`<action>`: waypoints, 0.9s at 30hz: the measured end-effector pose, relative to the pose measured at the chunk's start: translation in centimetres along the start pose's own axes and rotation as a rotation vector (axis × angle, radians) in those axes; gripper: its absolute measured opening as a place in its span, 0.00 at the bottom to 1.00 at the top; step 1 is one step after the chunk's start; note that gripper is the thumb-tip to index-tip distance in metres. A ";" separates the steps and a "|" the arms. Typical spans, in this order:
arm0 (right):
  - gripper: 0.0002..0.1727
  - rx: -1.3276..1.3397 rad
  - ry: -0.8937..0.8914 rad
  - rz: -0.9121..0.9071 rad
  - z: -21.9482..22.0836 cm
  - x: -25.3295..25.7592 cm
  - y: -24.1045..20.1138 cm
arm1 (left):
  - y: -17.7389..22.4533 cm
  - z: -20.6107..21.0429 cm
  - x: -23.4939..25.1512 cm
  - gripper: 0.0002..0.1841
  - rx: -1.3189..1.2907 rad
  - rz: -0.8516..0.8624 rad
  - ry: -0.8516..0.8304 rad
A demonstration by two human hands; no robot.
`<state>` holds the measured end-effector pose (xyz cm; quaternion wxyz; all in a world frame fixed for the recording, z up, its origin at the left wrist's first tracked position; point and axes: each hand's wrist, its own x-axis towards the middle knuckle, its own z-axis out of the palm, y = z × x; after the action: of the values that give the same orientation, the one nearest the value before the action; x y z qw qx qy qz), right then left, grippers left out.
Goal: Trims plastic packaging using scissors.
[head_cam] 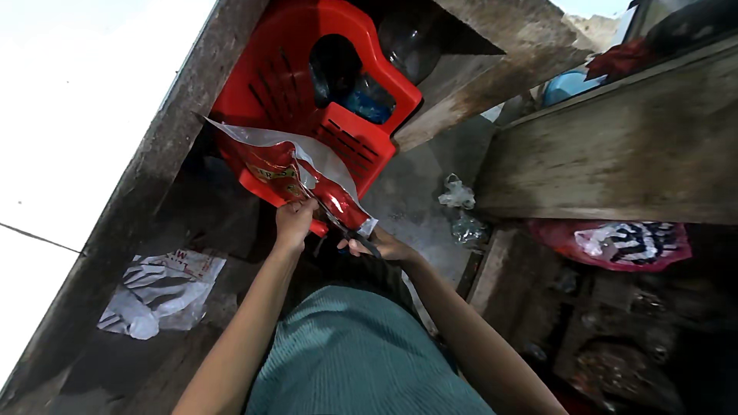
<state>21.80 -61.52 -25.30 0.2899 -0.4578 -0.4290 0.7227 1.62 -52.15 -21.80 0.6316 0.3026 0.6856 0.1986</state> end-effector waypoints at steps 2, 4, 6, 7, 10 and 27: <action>0.29 -0.031 0.052 -0.010 0.4 -0.3 0.0 | 0.2 -0.1 0.0 0.14 0.032 -0.010 -0.010; 0.28 -0.058 0.102 -0.002 0.9 -0.5 -0.2 | 0.4 -0.2 0.0 0.14 0.066 -0.025 -0.028; 0.23 -0.094 0.152 0.050 1.3 -0.9 -0.7 | 0.7 -0.2 -0.1 0.14 0.098 -0.033 -0.032; 0.22 -0.106 0.173 0.068 1.6 -1.0 -1.1 | 0.9 -0.2 -0.1 0.14 0.111 -0.037 -0.033; 0.16 -0.098 0.236 0.101 2.0 -1.3 -1.3 | 1.1 -0.3 -0.2 0.14 0.132 -0.057 -0.031; 0.27 0.154 0.005 -0.007 3.2 1.7 1.5 | 1.5 -2.5 -0.2 0.10 0.068 -0.115 -0.148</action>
<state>18.17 -61.97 -26.66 0.3277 -0.4344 -0.3728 0.7516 -0.65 -50.91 -20.40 0.6801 0.2977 0.6598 0.1158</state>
